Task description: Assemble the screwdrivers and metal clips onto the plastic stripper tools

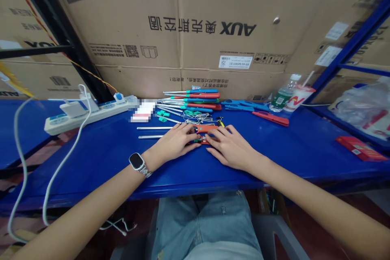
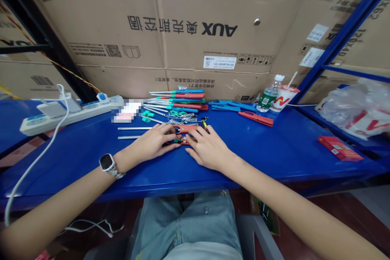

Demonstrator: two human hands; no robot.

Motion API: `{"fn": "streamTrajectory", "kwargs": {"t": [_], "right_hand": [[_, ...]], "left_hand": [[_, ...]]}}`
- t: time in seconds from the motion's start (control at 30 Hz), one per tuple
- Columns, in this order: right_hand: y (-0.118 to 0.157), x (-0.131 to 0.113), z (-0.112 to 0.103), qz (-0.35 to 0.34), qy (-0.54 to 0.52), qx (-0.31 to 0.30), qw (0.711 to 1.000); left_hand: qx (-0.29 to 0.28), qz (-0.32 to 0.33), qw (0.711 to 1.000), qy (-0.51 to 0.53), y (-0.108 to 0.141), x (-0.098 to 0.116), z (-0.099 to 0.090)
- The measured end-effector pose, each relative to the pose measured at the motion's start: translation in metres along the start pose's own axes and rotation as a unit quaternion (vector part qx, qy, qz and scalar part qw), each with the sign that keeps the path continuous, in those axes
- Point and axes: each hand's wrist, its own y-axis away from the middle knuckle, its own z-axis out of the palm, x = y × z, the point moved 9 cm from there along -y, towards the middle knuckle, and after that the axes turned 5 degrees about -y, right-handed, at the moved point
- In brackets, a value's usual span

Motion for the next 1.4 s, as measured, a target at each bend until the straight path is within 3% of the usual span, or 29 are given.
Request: {"fn": "streamTrajectory", "kwargs": {"t": [0.17, 0.37, 0.63, 0.87, 1.03, 1.2, 1.3, 1.4], "right_hand": [[0.001, -0.002, 0.003, 0.000, 0.004, 0.007, 1.000], [0.001, 0.012, 0.002, 0.011, -0.083, 0.035, 0.996], [-0.004, 0.003, 0.002, -0.001, -0.012, 0.016, 1.000], [-0.003, 0.006, 0.002, 0.003, -0.043, 0.011, 0.999], [-0.002, 0.011, 0.003, 0.025, -0.084, 0.024, 0.996], [-0.006, 0.032, 0.005, 0.087, -0.213, 0.053, 0.972], [-0.014, 0.044, 0.009, 0.119, -0.261, 0.024, 0.958], [-0.022, 0.044, 0.008, 0.104, -0.240, -0.006, 0.965]], "left_hand": [[-0.002, 0.000, 1.000, 0.004, 0.001, 0.000, 0.000], [-0.001, -0.002, 1.000, 0.006, 0.001, 0.001, -0.001], [-0.021, 0.005, 0.998, -0.066, 0.000, 0.005, 0.001], [-0.022, 0.025, 0.997, -0.068, -0.002, 0.016, 0.004], [-0.010, 0.011, 1.000, 0.020, -0.004, 0.012, 0.001], [0.006, -0.032, 0.996, 0.089, -0.005, 0.004, -0.004], [-0.004, -0.048, 0.995, 0.093, -0.005, 0.002, -0.002], [-0.005, -0.058, 0.994, 0.096, -0.005, -0.001, -0.001]]}}
